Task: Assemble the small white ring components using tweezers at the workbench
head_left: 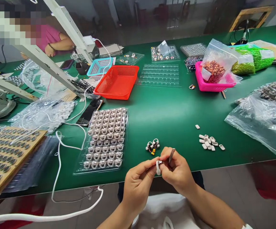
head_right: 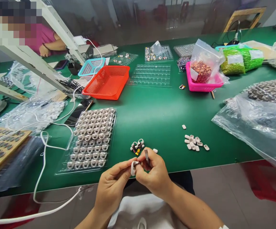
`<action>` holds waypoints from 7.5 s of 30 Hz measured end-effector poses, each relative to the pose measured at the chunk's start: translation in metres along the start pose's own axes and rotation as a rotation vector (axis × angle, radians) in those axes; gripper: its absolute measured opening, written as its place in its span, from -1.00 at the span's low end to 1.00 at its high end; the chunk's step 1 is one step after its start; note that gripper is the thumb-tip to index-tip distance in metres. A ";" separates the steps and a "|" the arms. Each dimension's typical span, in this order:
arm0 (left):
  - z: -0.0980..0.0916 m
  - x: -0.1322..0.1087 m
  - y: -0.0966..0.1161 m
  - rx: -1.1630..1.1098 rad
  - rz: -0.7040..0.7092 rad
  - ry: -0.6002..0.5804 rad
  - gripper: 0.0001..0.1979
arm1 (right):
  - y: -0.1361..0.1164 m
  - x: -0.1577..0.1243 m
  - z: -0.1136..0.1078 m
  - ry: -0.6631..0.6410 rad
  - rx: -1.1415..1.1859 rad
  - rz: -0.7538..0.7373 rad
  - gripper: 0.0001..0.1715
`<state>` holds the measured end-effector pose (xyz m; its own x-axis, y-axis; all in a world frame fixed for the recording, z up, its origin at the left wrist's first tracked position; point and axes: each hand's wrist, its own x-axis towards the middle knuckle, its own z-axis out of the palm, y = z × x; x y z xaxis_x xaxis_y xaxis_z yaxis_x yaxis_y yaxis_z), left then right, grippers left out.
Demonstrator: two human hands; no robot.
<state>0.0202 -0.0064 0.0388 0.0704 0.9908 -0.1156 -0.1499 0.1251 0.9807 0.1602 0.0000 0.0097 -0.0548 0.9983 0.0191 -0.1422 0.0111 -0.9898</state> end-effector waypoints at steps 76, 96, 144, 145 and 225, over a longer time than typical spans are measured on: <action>-0.015 0.027 0.002 -0.104 -0.313 -0.066 -0.85 | -0.018 0.007 -0.035 -0.270 -0.188 0.167 -0.73; -0.009 0.014 0.001 -0.152 -0.312 -0.089 -0.86 | -0.012 0.001 -0.033 -0.273 0.094 0.309 -0.72; -0.008 0.005 0.010 -0.116 -0.305 0.027 -0.76 | -0.028 -0.005 -0.056 -0.032 0.003 -0.186 -0.58; -0.008 0.004 0.009 -0.095 -0.289 0.043 -0.77 | -0.029 -0.005 -0.057 -0.015 -0.007 -0.189 -0.56; -0.003 0.001 0.001 -0.056 -0.217 -0.036 -0.87 | -0.018 -0.005 -0.038 -0.209 -0.170 -0.438 -0.70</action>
<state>0.0175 -0.0050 0.0388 0.1417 0.9380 -0.3164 -0.1822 0.3389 0.9230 0.2006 -0.0029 0.0224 -0.2253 0.8653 0.4477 -0.0341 0.4523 -0.8912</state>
